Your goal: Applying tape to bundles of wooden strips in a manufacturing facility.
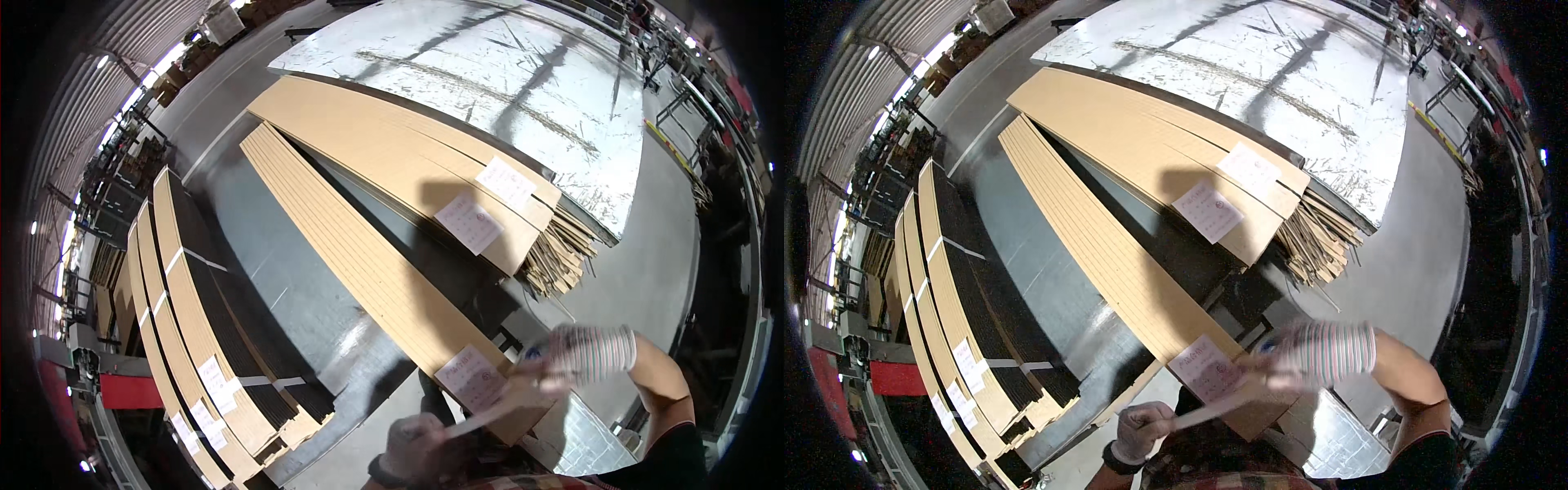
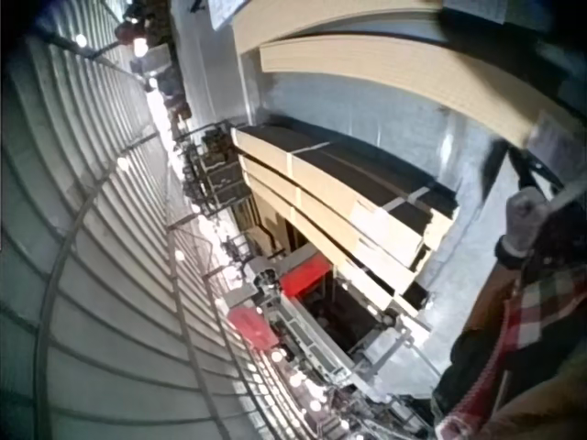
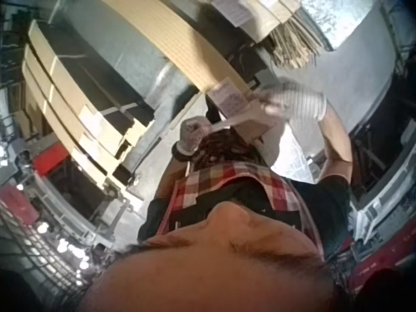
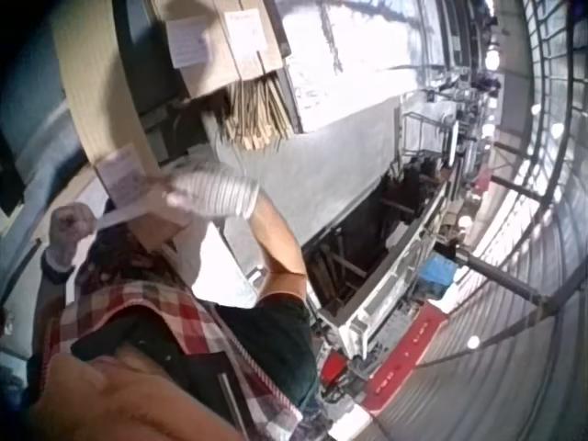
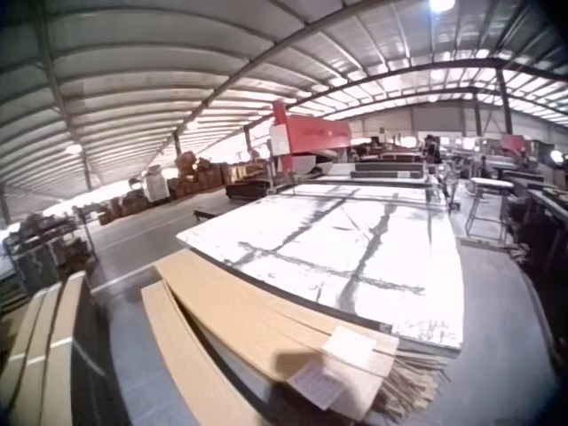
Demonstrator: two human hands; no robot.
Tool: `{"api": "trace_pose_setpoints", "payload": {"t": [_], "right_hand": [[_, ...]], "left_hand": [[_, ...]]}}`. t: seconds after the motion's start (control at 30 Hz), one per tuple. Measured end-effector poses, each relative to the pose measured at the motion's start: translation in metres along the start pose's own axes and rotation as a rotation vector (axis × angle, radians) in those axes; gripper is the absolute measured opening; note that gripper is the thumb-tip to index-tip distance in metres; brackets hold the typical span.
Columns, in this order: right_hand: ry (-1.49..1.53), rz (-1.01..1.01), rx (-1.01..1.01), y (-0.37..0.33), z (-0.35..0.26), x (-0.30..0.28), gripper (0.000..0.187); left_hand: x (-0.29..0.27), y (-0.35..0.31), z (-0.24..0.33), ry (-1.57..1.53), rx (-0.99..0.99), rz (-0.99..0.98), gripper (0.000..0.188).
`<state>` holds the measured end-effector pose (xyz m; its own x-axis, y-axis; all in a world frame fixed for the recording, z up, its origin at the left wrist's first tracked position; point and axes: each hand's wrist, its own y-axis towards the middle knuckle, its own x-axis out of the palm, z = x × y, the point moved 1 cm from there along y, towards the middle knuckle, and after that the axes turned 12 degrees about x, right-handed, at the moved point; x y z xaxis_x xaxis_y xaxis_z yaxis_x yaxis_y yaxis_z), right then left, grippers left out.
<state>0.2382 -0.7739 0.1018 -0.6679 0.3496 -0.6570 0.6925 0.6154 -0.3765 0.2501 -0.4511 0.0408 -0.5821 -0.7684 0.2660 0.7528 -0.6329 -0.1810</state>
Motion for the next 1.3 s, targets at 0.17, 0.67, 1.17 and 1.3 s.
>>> {"api": "trace_pose_setpoints", "payload": {"t": [0.17,0.67,1.17,1.3], "right_hand": [[0.708,0.045,0.383,0.055,0.170,0.158,0.034],[-0.146,0.891,0.653,0.071,-0.073,0.136,0.088],[-0.193,0.344,0.970,0.039,0.094,0.126,0.022],[0.398,0.338,0.772,0.029,0.032,0.079,0.050]], "left_hand": [[-0.040,0.035,-0.270,0.511,0.020,-0.131,0.052],[0.003,0.019,-0.054,0.136,0.092,-0.020,0.101],[0.008,0.072,-0.088,-0.103,-0.095,0.243,0.090],[0.021,0.057,-0.127,-0.157,0.000,0.115,0.094]]}}
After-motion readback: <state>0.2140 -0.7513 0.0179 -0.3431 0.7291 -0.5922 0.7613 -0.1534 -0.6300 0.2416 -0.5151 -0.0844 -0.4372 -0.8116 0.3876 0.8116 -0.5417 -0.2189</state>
